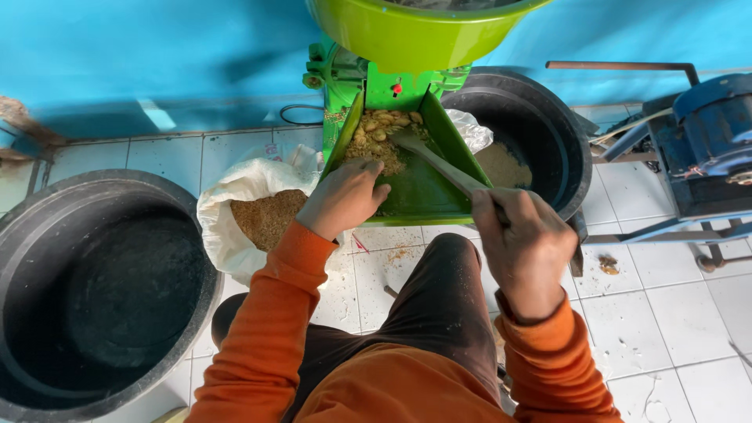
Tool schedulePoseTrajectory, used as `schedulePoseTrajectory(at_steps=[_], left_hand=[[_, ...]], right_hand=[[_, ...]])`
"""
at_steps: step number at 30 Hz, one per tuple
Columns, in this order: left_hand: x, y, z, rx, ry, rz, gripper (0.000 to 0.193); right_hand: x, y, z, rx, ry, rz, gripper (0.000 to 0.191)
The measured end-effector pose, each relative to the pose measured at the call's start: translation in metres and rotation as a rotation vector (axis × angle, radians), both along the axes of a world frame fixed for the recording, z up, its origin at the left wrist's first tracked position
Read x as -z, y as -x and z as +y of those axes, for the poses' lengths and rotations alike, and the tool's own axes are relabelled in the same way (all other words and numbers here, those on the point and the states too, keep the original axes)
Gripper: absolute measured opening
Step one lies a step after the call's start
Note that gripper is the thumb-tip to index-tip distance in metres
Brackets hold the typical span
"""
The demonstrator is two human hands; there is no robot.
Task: The person sits on the floor in front of a green electric grinding machine and uses a wooden scoop to push whole nuts from the discharge tray back into the machine's hopper, repeating as the machine grinds them. Ground powder collects in a cloth sack, and the person later scoops whole nuts into a plastic bag and handles the ground powder.
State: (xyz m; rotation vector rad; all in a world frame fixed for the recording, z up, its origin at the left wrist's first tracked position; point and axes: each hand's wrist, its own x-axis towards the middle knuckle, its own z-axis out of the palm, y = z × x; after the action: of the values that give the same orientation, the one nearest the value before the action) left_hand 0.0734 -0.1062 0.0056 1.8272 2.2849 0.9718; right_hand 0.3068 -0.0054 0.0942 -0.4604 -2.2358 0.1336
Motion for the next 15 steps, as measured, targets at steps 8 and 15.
schedulePoseTrajectory(at_steps=[8,15], left_hand=[[0.005,0.002,0.003,-0.013,0.079,-0.020,0.034],[0.004,0.003,0.003,-0.042,0.152,-0.042,0.034]], right_hand=[[-0.016,0.001,0.002,0.055,0.064,0.015,0.016],[-0.034,0.024,0.008,-0.008,-0.067,-0.020,0.020]])
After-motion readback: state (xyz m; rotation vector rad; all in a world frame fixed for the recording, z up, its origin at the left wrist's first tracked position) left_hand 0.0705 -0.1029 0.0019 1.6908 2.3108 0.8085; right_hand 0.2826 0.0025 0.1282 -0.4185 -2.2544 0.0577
